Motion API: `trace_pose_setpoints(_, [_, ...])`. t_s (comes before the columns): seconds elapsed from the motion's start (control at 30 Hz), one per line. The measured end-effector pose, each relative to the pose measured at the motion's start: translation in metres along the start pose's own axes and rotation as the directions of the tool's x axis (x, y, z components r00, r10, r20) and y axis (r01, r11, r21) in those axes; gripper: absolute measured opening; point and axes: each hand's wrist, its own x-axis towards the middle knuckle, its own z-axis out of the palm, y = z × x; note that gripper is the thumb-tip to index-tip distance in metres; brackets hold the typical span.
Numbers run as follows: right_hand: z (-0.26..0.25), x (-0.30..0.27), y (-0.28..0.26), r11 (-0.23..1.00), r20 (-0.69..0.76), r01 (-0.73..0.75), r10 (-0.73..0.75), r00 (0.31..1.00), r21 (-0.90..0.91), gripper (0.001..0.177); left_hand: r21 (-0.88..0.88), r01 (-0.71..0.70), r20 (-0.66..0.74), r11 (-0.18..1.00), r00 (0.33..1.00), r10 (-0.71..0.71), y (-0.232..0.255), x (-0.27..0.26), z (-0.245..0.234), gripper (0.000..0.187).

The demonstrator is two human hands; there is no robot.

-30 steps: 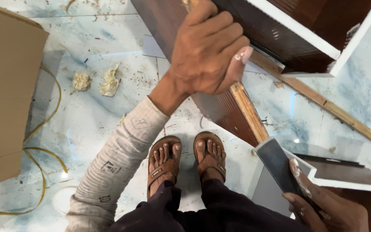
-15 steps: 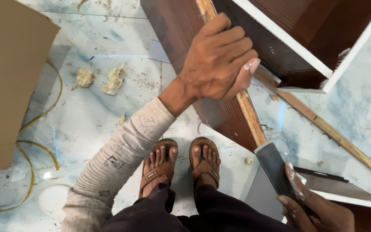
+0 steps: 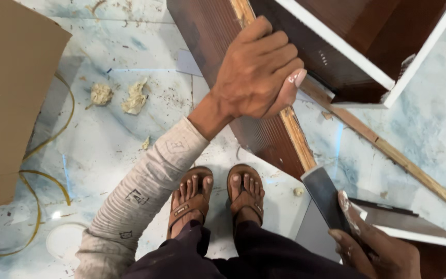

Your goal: The person chisels the edge of a wood panel and a thin wooden strip, using a chisel to scrape and carve away material.

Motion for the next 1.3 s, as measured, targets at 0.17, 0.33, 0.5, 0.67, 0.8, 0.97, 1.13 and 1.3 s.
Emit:
trace_pose_setpoints(0.17, [0.01,0.017,-0.01,0.994,-0.01,0.106,-0.107,0.994,-0.038,0.066,-0.019,-0.016,-0.008,1.0,1.0,0.016,0.003,0.001,0.001,0.021])
trace_pose_setpoints(0.33, [-0.001,0.012,-0.008,0.993,0.107,-0.081,0.09,0.99,-0.091,0.067,0.016,-0.007,0.016,1.0,1.0,0.007,-0.001,0.001,-0.001,0.023])
trace_pose_setpoints(0.5, [0.004,0.016,-0.013,0.998,0.023,0.047,-0.046,0.999,-0.048,0.065,0.034,-0.025,-0.004,0.999,1.0,0.025,0.0,-0.002,0.0,0.022])
trace_pose_setpoints(0.67, [-0.006,0.019,-0.015,0.944,0.169,-0.19,0.24,0.956,-0.27,0.069,0.011,-0.017,-0.005,1.0,1.0,0.017,0.003,-0.004,0.002,0.02])
trace_pose_setpoints(0.8, [-0.001,0.018,-0.028,0.988,0.047,0.144,-0.141,0.989,-0.062,0.065,0.013,-0.022,-0.007,1.0,1.0,0.022,0.004,-0.003,-0.005,0.021])
trace_pose_setpoints(0.97, [-0.004,0.025,-0.018,0.961,0.116,0.146,-0.121,0.986,-0.237,0.072,0.009,0.008,-0.006,1.0,1.0,-0.008,0.008,-0.004,-0.009,0.02])
trace_pose_setpoints(1.13, [-0.004,0.016,-0.009,0.946,0.095,-0.06,0.094,0.991,-0.317,0.066,-0.02,0.031,0.007,0.999,0.999,-0.031,0.009,0.002,-0.004,0.019])
trace_pose_setpoints(1.3, [-0.001,0.005,0.015,0.973,0.117,-0.209,0.22,0.968,-0.1,0.062,0.049,0.035,0.082,0.998,0.996,-0.039,0.009,0.004,-0.004,0.025])
